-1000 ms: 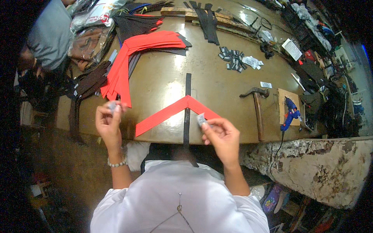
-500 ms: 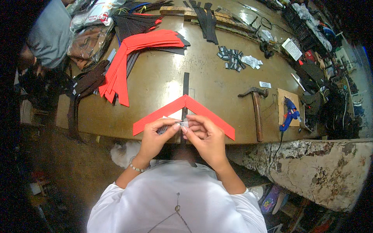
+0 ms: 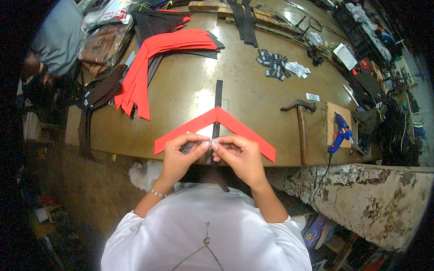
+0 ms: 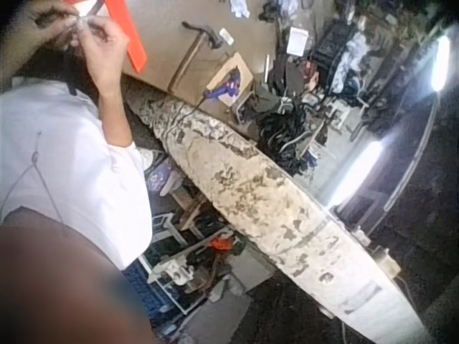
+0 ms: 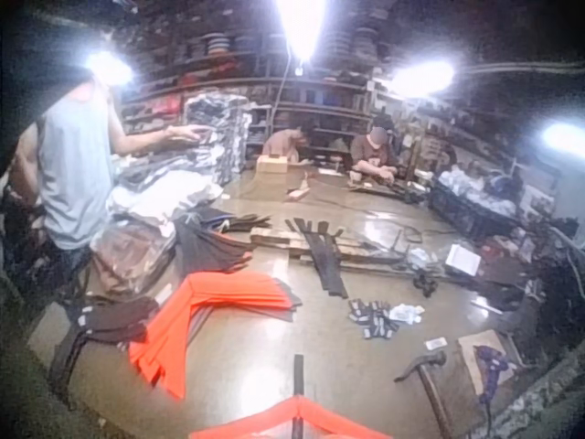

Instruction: The person assembles straps by applying hot glue to black fabric strips, attaching red fabric pieces, and securing small metal buckles with a hammer. The process is repeated multiple times on a cluttered workbench.

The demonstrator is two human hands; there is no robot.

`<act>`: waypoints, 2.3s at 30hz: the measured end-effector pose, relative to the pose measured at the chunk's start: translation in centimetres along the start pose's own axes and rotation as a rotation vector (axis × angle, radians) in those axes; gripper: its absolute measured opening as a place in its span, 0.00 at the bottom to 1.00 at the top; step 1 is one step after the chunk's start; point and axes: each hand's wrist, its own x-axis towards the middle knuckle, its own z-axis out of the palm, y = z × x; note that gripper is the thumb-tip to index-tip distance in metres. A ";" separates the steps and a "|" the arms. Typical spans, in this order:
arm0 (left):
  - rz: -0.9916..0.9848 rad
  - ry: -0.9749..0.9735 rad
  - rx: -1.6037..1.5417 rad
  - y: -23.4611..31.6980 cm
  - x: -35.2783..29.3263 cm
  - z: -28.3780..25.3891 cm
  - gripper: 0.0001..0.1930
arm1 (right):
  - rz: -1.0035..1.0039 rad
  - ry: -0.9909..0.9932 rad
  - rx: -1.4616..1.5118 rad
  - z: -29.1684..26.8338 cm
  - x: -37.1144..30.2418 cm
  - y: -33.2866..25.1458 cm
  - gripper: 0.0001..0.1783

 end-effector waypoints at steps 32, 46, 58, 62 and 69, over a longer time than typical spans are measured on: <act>0.247 0.216 0.681 -2.8 6.7 0.1 0.08 | -0.084 -0.016 -0.689 -2.6 9.3 -0.4 0.11; 0.267 0.213 0.757 -2.8 6.2 0.5 0.06 | -0.454 -0.118 -0.987 -1.5 4.3 0.0 0.11; 0.321 0.251 0.752 -3.2 6.2 0.6 0.07 | -0.118 -0.167 -0.719 -4.1 11.8 0.1 0.08; 0.333 0.242 0.874 -3.1 6.1 0.9 0.10 | -0.128 -0.182 -0.842 -4.1 12.4 -0.5 0.09; 0.388 0.172 1.132 -3.0 5.7 1.4 0.14 | 0.121 -0.249 -0.821 -4.1 17.5 -2.3 0.07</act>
